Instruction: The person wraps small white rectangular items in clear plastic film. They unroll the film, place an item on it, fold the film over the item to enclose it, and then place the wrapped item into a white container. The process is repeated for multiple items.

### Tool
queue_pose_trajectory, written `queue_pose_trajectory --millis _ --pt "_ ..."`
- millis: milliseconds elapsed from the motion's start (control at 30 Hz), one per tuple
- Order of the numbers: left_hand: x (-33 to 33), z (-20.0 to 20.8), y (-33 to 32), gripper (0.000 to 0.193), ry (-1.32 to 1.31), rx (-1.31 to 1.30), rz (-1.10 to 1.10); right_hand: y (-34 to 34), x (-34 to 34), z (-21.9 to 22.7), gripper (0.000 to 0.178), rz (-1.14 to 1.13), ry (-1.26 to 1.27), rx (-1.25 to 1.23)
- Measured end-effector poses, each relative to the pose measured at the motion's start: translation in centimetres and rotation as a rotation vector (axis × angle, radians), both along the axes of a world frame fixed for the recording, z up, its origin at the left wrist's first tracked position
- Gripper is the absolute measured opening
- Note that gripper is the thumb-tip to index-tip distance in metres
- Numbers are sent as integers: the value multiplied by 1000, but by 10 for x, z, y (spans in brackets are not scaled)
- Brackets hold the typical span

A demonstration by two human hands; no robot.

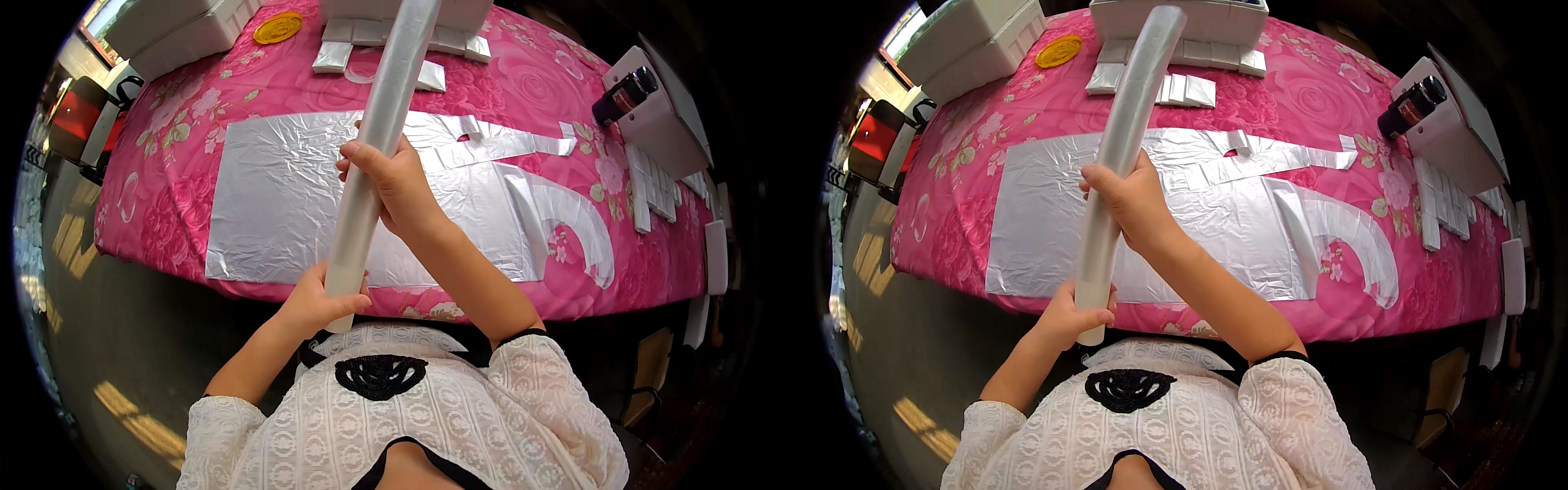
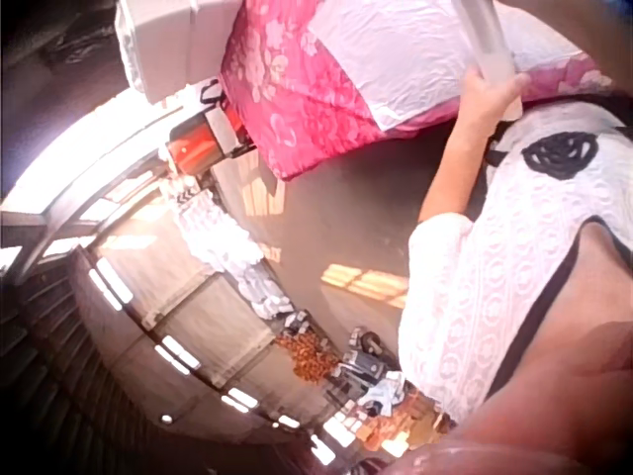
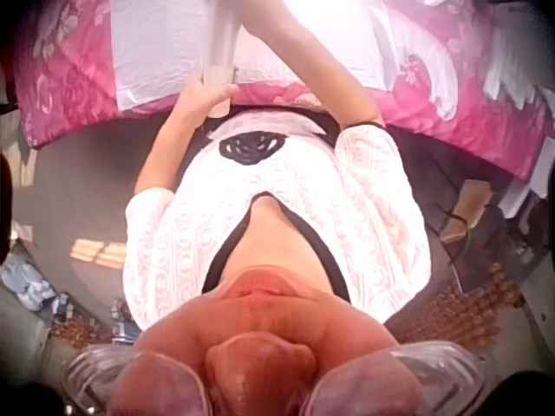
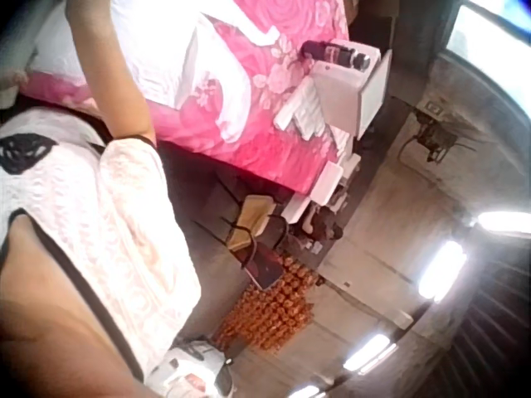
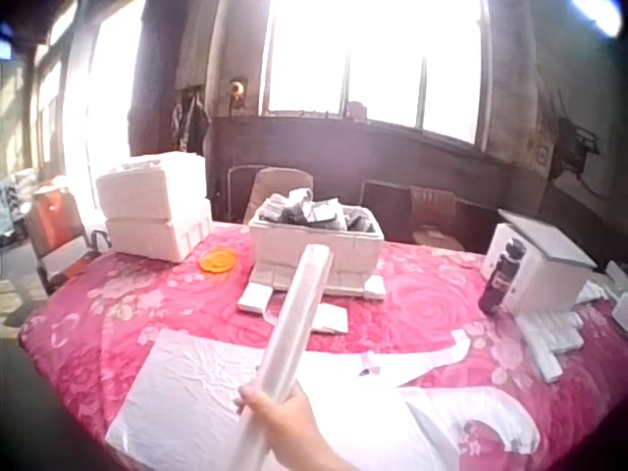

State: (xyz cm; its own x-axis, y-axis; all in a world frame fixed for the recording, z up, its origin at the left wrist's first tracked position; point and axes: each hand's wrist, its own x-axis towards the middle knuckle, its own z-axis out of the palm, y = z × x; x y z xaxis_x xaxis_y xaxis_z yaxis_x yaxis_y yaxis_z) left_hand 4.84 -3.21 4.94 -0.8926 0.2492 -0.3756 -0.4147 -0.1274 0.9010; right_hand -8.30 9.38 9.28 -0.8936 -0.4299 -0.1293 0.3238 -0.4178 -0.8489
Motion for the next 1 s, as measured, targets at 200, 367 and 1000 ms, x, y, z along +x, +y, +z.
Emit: queue_pose_trajectory --millis 200,367,1000 --pt "1 -3 27 48 -226 724 -259 34 20 -5 56 -5 -85 -285" --pt "1 -11 38 51 -173 518 -259 47 33 -26 63 -40 -80 -232" --pt "49 -52 -27 59 -434 34 -331 145 -53 -106 29 -424 -67 312"
